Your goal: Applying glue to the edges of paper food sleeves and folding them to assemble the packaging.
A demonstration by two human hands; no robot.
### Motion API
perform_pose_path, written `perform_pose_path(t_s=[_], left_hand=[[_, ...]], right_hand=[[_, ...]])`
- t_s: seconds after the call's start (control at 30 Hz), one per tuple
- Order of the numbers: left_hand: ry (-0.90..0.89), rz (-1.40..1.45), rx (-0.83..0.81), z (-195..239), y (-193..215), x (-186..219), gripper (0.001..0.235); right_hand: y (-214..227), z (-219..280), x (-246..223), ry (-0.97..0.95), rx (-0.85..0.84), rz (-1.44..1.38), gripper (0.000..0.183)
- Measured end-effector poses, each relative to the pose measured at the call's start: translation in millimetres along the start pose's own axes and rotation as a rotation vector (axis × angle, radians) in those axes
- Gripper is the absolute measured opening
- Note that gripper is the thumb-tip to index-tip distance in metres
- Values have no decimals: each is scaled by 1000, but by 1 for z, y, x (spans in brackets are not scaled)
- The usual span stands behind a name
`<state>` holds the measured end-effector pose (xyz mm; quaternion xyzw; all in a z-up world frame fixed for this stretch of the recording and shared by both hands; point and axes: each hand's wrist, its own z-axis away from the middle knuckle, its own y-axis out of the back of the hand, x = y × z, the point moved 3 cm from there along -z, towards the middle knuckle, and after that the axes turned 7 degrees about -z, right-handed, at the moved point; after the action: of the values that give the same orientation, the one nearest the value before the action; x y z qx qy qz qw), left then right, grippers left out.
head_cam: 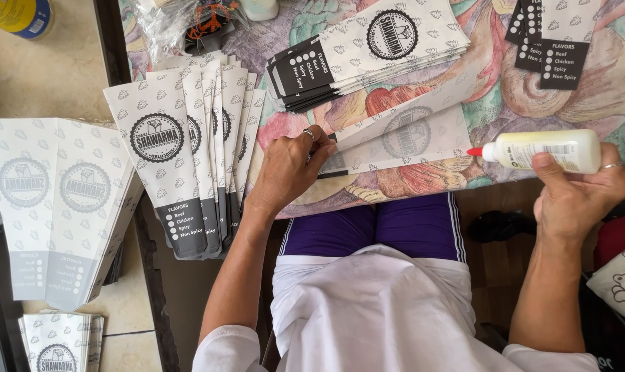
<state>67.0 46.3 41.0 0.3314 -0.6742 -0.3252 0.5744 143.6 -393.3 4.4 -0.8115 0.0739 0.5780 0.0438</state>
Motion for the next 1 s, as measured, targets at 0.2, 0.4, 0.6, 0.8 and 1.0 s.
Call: perform_pose_path(t_s=[0.2, 0.4, 0.6, 0.8, 1.0], left_hand=[[17, 37, -12, -2, 3, 2, 20], [44, 82, -33, -5, 3, -4, 20], [115, 115, -67, -10, -2, -16, 19], [170, 173, -79, -16, -7, -24, 15], [179, 208, -95, -18, -9, -29, 16]], right_hand=[[-27, 12, -3, -35, -25, -53, 39], [-80, 38, 1, -99, -60, -171, 37], [-148, 69, -15, -107, -227, -151, 35], [-191, 89, -9, -78, -339, -264, 34], [-225, 101, -7, -94, -394, -319, 32]])
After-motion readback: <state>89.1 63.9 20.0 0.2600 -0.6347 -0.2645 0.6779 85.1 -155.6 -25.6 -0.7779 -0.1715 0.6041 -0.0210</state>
